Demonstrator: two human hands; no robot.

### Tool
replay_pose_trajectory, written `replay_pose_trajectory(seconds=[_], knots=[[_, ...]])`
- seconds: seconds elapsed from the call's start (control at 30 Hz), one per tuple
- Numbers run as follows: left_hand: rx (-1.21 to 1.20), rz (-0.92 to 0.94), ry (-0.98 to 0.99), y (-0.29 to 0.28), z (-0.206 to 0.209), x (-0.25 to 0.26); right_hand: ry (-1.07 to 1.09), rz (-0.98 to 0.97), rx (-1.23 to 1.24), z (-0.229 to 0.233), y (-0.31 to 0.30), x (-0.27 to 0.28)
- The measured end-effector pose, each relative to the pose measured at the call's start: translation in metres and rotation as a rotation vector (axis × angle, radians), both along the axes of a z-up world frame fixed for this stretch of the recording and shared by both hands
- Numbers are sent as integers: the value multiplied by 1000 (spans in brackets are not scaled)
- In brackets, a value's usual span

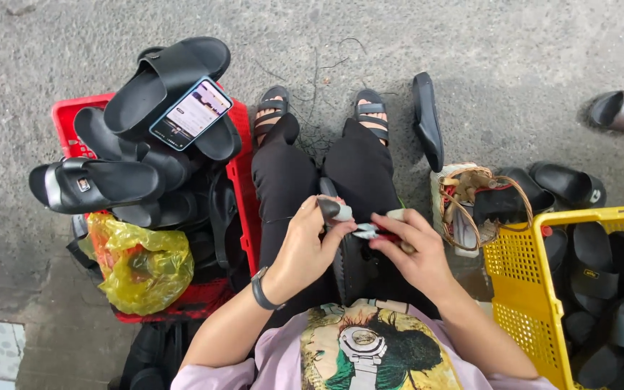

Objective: A person is hand-sewing the sole of a shoe using a sewing awl and thread in a shoe repair setting.

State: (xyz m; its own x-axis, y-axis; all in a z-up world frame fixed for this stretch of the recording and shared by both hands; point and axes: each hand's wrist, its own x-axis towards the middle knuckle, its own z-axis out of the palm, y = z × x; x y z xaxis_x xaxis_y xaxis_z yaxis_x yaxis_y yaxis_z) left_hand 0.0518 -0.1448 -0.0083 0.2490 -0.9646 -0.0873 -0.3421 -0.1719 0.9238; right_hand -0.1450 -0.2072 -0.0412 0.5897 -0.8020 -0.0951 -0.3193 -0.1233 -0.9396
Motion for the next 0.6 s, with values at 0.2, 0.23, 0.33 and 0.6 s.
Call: replay_pose_trajectory(seconds=[0.2,0.23,0.33,0.6], knots=[[47,91,169,3,-11,-7,-23,25,-64,1,-4,22],[37,103,188,2,-11,-8,-25,28,-66,4,-5,24],[-31,147,237,1,-17,-10,-36,44,-76,2,-7,25],[-201,57,-324,17,-8,27,132,254,-338,46,-37,23]])
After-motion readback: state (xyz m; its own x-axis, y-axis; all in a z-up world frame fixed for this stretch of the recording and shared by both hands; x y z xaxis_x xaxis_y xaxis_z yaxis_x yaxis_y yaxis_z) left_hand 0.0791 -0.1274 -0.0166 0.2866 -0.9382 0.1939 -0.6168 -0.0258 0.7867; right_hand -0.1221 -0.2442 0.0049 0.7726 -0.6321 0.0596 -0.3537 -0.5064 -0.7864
